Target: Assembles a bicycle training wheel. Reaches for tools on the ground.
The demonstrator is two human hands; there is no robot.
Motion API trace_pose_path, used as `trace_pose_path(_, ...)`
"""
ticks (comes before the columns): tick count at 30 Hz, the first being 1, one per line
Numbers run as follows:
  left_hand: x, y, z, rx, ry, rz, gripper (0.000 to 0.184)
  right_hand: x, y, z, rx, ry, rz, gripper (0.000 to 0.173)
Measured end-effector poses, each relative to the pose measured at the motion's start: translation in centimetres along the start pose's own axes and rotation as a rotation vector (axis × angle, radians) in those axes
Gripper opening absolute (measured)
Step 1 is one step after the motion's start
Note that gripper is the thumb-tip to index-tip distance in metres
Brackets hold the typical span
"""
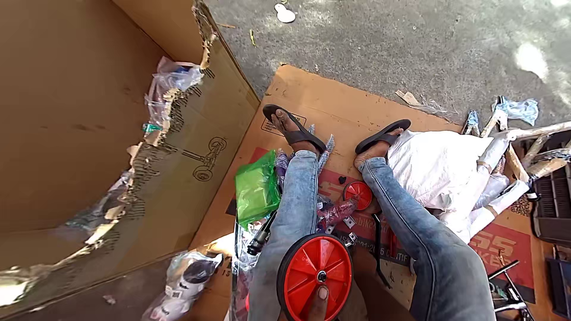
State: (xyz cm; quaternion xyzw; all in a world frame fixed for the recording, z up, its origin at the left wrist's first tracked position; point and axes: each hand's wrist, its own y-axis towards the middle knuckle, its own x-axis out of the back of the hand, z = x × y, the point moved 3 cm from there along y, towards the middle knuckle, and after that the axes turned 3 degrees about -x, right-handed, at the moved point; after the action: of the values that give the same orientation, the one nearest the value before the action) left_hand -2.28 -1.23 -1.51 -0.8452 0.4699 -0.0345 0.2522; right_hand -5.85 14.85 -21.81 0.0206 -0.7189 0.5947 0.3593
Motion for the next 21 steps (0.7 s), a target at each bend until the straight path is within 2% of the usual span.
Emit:
trace_pose_path(2,-0.5,-0.4,-0.2,0.028,0.062,0.005,0.036,-1.0,0.7,-0.8,-0.005,0.027,-0.053,0.049)
trace_pose_path(4,-0.9,-0.6,-0.2,-0.001,0.121,-0.001,0.038,-0.2,0.3,-0.6,-0.017,0.128,-0.084,0.049)
trace_pose_path(7,-1.1,-0.9,0.2,-0.075,0.192,0.012,0.048,0.4,1.3,-1.1,-0.018,0.379,-0.217,0.039)
trace_pose_path(10,-1.0,-1.4,0.6,-0.139,0.211,0.025,0.048,1.8,1.5,-1.6,0.088,0.711,-0.389,0.027)
trace_pose_path(13,-1.2,-1.6,0.6,-0.181,0.213,0.05,0.044,5.8,-0.9,-1.2,0.296,1.102,-0.551,0.016)
trace_pose_path(15,-1.2,-1.7,0.8,-0.2,0.204,0.057,0.044,9.0,-4.9,-1.4,0.481,1.261,-0.548,0.016)
trace_pose_path(18,-1.3,-2.0,0.6,-0.233,0.189,0.048,0.047,12.4,-13.0,-2.7,0.825,1.221,-0.547,0.018)
trace_pose_path(21,-1.5,-3.0,0.3,-0.334,0.225,0.075,0.049,12.9,-19.9,-4.4,1.09,1.054,-0.548,0.017)
